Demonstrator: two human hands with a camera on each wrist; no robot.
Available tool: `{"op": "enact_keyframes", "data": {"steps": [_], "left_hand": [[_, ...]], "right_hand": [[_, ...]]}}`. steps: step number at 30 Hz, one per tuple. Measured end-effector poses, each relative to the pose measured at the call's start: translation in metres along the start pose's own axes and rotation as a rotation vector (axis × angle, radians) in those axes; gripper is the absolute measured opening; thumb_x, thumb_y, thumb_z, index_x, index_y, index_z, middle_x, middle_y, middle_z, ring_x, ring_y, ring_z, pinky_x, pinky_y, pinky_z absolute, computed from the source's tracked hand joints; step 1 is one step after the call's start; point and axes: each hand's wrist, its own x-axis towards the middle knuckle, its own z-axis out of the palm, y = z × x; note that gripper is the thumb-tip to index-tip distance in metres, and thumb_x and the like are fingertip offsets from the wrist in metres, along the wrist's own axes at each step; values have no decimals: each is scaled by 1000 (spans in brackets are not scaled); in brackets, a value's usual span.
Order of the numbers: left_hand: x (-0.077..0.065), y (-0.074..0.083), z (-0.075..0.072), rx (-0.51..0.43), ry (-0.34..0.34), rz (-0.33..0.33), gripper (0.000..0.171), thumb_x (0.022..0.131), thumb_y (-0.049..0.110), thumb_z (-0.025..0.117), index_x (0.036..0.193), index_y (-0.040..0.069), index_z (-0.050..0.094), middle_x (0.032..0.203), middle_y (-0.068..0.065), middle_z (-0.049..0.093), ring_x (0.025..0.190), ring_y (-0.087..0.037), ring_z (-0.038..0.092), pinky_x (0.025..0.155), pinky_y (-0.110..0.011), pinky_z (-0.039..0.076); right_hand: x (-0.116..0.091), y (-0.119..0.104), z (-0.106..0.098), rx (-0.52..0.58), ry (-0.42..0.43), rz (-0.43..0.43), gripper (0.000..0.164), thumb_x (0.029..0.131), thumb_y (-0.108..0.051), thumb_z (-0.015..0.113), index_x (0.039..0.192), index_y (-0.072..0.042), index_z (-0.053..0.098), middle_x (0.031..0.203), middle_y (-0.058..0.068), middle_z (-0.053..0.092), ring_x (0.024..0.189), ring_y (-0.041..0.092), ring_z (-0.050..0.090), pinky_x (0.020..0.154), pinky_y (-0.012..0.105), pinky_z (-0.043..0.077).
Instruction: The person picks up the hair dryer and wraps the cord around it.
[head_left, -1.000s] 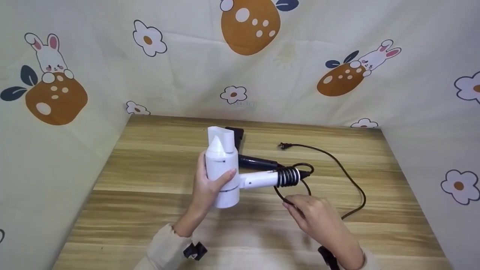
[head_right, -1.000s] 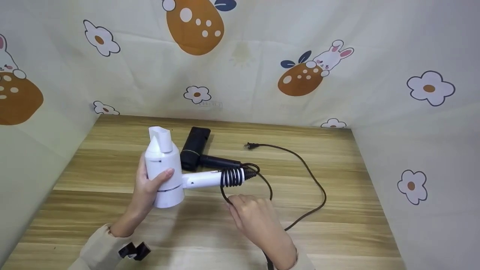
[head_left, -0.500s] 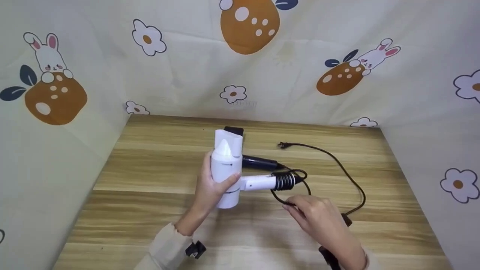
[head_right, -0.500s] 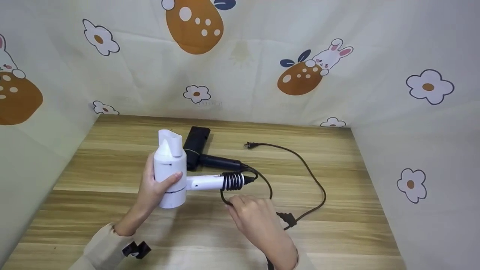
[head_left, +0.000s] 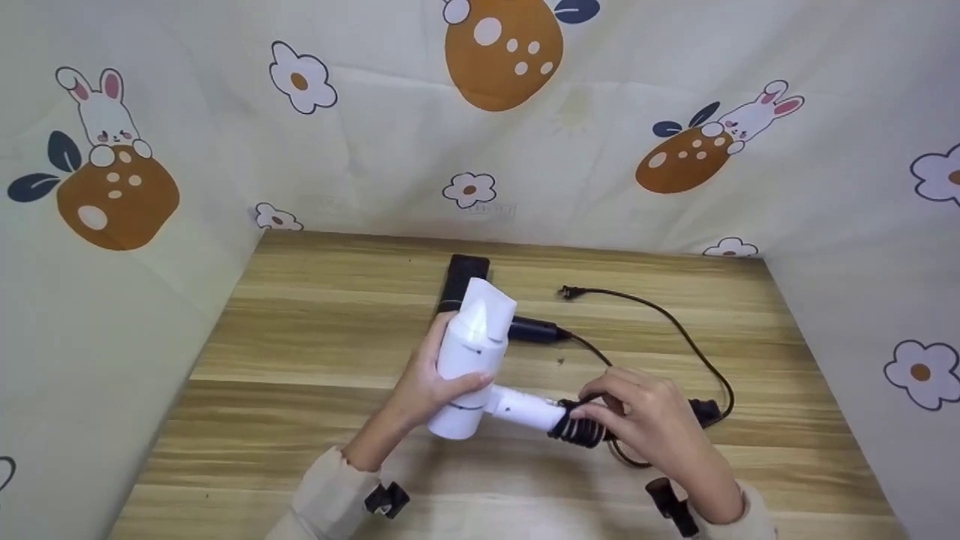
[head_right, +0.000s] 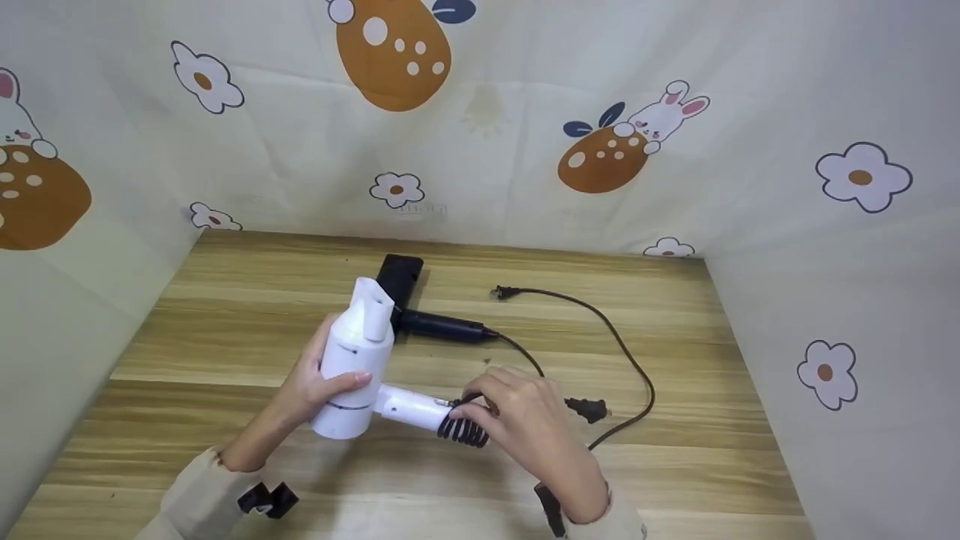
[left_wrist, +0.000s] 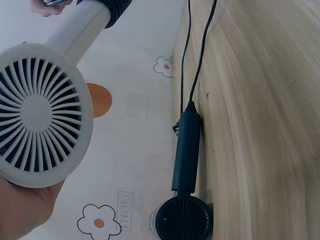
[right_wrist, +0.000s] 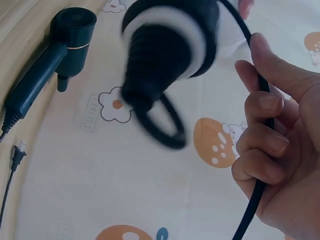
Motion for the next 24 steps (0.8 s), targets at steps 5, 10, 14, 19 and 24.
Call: {"op": "enact_keyframes", "data": {"steps": [5, 10, 14, 19, 24], "left_hand": [[-2, 5, -3, -47, -82, 52, 69, 70, 15, 77, 128, 10, 39, 98, -13, 59, 85, -21, 59, 74, -39, 51], [-6, 9, -5, -71, -145, 91, 70, 70, 16, 76, 128, 7, 37, 98, -13, 58, 84, -18, 59, 74, -36, 51], [-6, 12, -6, -129, -147, 120, 72, 70, 18, 76, 128, 4, 36, 99, -10, 57, 84, -17, 59, 73, -35, 50], [-7, 13, -7, -200, -166, 161, 75, 69, 23, 76, 127, 0, 35, 100, -7, 56, 84, -15, 58, 73, -34, 50], [-9, 13, -9, -257, -135, 163, 77, 68, 22, 75, 127, -3, 32, 99, -2, 58, 85, -15, 58, 75, -34, 49]], "right_hand": [[0, 10, -4, 159, -46, 78, 18, 69, -18, 79, 84, -16, 69, 74, -8, 65, 57, -3, 46, 51, 8, 37], [-1, 22, -3, 328, -75, 171, 17, 71, -6, 76, 86, -12, 69, 74, -3, 64, 60, -1, 49, 52, 12, 41], [-4, 30, 3, 439, -87, 199, 17, 72, 3, 73, 86, -6, 68, 77, 4, 66, 65, 1, 56, 55, 15, 47], [-7, 30, 8, 508, -114, 239, 15, 76, 3, 70, 88, -5, 68, 81, 6, 67, 73, 2, 60, 62, 17, 51], [-7, 29, 10, 525, -145, 268, 12, 82, -1, 66, 91, -7, 68, 83, 5, 67, 73, 4, 60, 63, 20, 52]]}}
